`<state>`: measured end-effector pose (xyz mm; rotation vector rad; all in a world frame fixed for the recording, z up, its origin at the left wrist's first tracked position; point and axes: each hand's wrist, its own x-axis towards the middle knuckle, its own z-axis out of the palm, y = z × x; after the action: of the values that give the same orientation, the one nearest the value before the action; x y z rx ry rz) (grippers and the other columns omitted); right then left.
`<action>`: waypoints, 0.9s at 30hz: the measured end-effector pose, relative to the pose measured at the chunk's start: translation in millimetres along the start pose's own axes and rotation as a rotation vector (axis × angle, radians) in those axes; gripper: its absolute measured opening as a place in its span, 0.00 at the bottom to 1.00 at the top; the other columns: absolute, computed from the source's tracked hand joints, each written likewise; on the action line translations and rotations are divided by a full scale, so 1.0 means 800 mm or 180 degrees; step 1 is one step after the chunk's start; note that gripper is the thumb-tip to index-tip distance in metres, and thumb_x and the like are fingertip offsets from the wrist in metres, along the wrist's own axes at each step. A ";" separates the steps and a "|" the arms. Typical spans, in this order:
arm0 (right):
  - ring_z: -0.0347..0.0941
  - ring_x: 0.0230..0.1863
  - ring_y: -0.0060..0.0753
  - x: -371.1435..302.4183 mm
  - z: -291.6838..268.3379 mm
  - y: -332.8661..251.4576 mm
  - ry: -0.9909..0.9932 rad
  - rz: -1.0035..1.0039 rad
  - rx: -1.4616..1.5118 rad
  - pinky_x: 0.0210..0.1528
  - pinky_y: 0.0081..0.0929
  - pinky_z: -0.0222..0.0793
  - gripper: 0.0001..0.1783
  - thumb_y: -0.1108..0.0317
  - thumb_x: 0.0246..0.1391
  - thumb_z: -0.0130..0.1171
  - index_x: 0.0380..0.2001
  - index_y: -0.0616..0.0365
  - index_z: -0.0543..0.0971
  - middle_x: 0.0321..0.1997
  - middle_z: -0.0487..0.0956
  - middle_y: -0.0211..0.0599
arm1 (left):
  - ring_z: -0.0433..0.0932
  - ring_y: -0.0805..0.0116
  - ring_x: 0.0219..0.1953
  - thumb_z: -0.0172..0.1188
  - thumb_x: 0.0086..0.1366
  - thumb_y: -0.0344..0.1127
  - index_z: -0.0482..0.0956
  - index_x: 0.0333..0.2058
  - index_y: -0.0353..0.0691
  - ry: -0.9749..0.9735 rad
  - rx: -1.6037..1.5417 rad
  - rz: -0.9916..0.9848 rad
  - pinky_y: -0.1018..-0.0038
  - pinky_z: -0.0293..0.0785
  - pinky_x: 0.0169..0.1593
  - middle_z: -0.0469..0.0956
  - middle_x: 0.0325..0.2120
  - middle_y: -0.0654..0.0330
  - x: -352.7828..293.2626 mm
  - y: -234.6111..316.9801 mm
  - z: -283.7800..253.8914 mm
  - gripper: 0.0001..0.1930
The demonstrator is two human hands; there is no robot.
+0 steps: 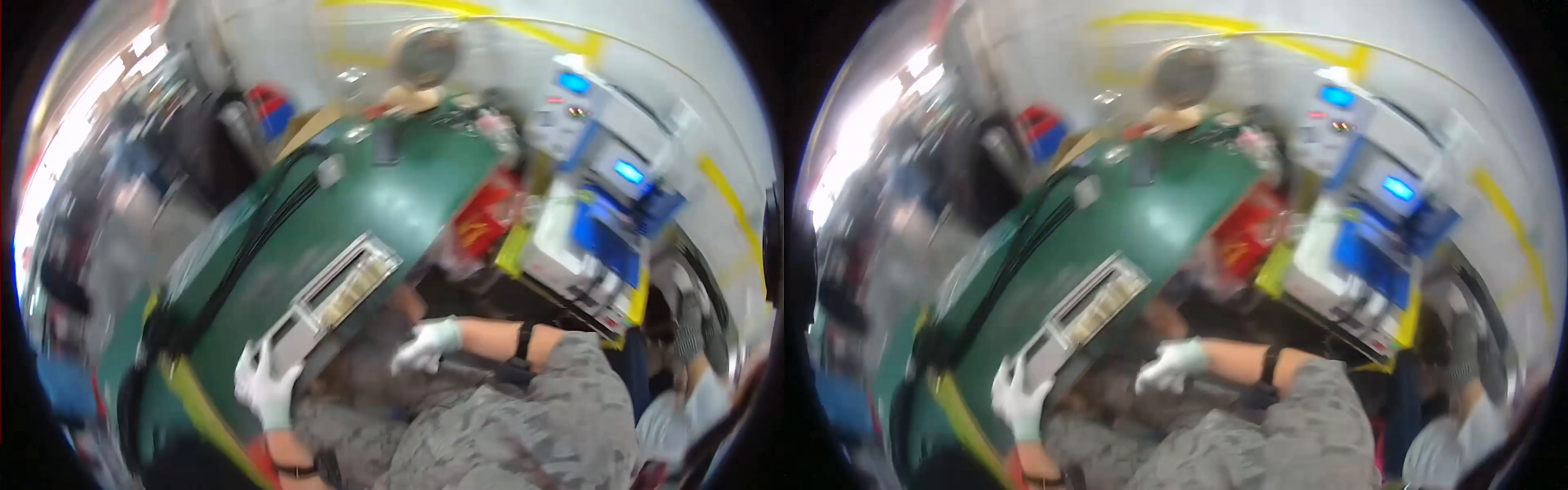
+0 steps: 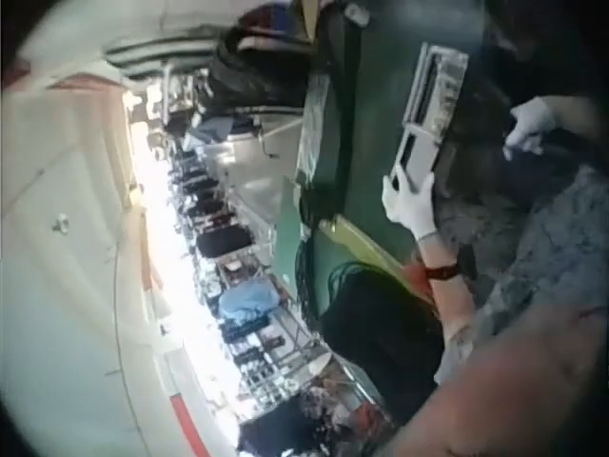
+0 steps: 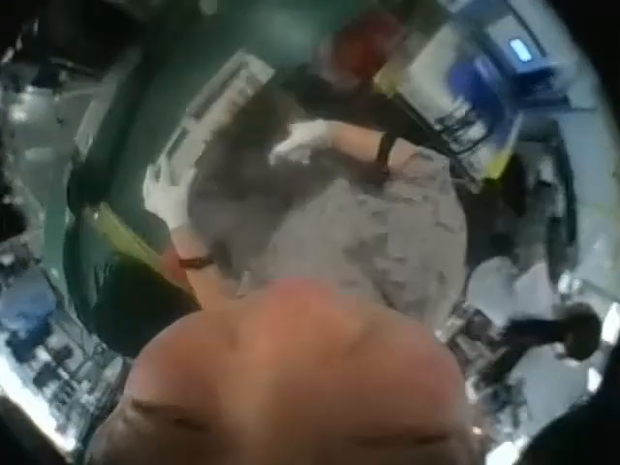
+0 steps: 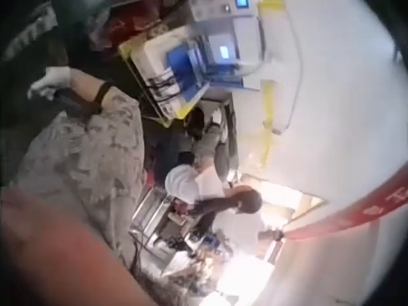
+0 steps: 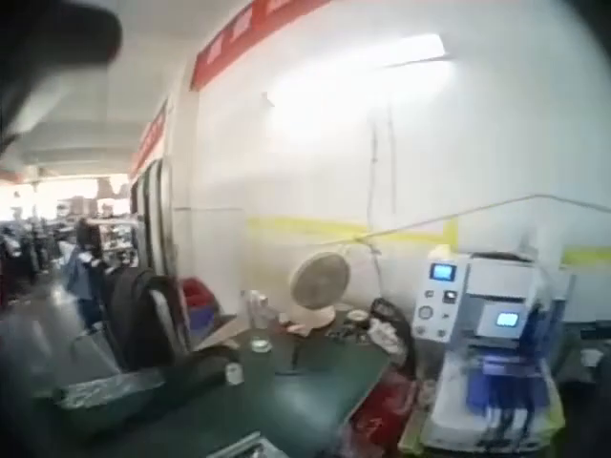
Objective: Assembling wiring harnesses by manually inserting individual wires into a metal connector alignment block on a factory workbench.
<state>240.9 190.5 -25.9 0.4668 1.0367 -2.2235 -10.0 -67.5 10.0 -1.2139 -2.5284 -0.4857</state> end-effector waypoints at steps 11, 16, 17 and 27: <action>0.59 0.12 0.17 -0.187 -0.039 0.132 0.0469 -0.1053 -0.0673 0.16 0.23 0.63 0.24 0.52 0.63 0.58 0.48 0.64 0.79 0.12 0.64 0.22 | 0.66 0.56 0.65 0.65 0.58 0.62 0.67 0.64 0.45 -0.1008 0.0403 -0.0699 0.68 0.61 0.67 0.68 0.63 0.48 0.006 0.009 -0.042 0.42; 0.59 0.12 0.17 -0.238 -0.024 0.170 0.1145 -0.1474 -0.0571 0.16 0.21 0.61 0.23 0.52 0.63 0.58 0.47 0.63 0.80 0.12 0.65 0.22 | 0.67 0.58 0.64 0.62 0.63 0.55 0.66 0.65 0.42 -0.2344 -0.1471 0.0266 0.66 0.63 0.64 0.69 0.61 0.49 0.070 0.193 -0.027 0.36; 0.59 0.12 0.17 -0.242 -0.022 0.177 0.1313 -0.1629 -0.0538 0.16 0.21 0.61 0.23 0.52 0.63 0.58 0.46 0.62 0.80 0.12 0.65 0.23 | 0.67 0.58 0.63 0.61 0.64 0.53 0.65 0.65 0.41 -0.2659 -0.1809 0.0497 0.66 0.63 0.64 0.69 0.61 0.49 0.081 0.221 -0.022 0.35; 0.63 0.12 0.21 -0.247 0.006 0.198 0.1897 -0.2511 -0.0136 0.15 0.20 0.58 0.19 0.51 0.60 0.60 0.38 0.58 0.83 0.14 0.72 0.28 | 0.68 0.57 0.61 0.53 0.70 0.49 0.66 0.64 0.41 -0.4767 -0.3426 0.2343 0.60 0.65 0.61 0.70 0.58 0.50 0.092 0.398 0.130 0.28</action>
<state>492.9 187.4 -1.9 0.8428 1.8164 -2.8008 185.5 214.4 0.7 -3.8252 -2.0649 -1.0119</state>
